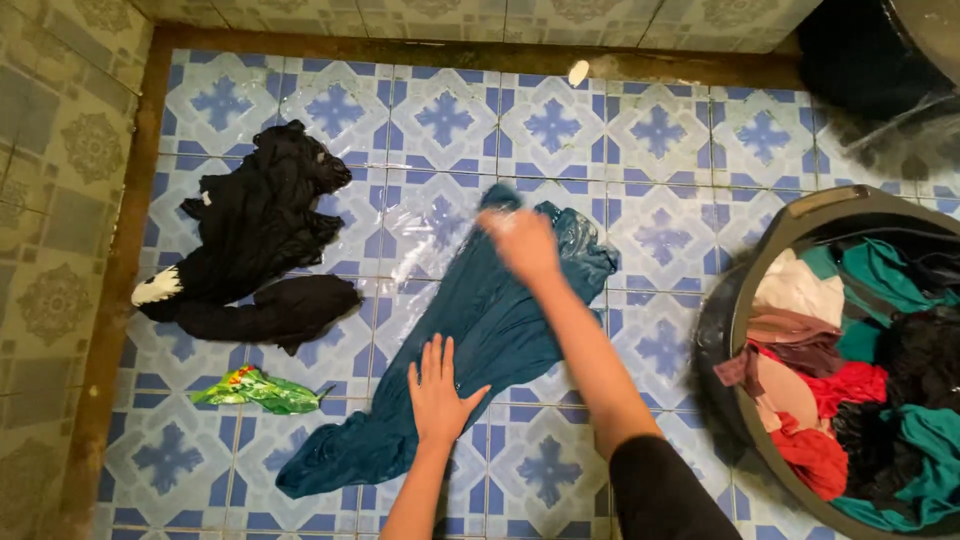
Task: The person scrubs clothes on the tiled floor using a brush, soaps them, and wrings the garments out by hand.
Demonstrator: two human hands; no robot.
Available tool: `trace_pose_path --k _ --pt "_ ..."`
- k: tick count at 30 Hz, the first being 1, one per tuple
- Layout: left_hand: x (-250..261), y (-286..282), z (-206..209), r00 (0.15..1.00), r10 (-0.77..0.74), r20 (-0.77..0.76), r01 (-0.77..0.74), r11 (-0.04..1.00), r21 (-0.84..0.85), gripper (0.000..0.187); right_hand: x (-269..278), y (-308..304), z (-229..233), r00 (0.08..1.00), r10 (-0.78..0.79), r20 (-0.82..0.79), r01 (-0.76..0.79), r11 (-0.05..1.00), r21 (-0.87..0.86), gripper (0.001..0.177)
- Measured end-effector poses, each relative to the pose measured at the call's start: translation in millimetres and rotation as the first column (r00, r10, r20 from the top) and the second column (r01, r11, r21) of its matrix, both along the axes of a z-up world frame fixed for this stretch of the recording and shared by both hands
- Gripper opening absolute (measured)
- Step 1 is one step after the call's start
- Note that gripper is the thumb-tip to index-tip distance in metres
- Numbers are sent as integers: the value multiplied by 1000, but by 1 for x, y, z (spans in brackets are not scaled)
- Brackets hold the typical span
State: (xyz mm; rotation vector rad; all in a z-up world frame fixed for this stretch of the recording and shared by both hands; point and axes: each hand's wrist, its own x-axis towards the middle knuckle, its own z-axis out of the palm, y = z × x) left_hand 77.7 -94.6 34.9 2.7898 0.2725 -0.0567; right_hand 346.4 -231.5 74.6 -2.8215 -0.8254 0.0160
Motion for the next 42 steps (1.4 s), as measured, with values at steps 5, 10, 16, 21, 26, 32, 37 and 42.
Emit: trace_pose_path --k 5,10,16,21,26,32,37,42 --pt "8 -1 9 999 -37 -12 36 999 -34 103 -31 12 -27 955 -76 286 47 993 107 44" --pt "-9 10 -24 991 -36 -130 39 999 21 78 -133 10 -16 960 277 36 -278 938 206 54" --pt "-39 20 -8 993 -49 103 55 997 -54 66 -58 -99 -25 931 -363 42 358 929 90 38" --pt "-48 17 13 993 115 36 -111 987 -113 62 -145 -107 -40 915 -396 -81 382 780 496 39" --pt "50 -1 34 957 121 263 -26 940 -339 109 -215 -133 -94 719 -695 -30 601 599 529 42" --pt "126 -82 14 989 -3 151 51 949 -312 136 -270 -133 -80 598 -801 -32 766 560 315 50" --pt "65 -139 -5 937 -335 -93 326 939 -106 137 -278 -136 -72 617 -785 -55 773 593 225 58" --pt "59 -143 -33 911 -411 -41 412 911 15 69 -277 -136 -71 630 -776 -34 763 610 213 58"
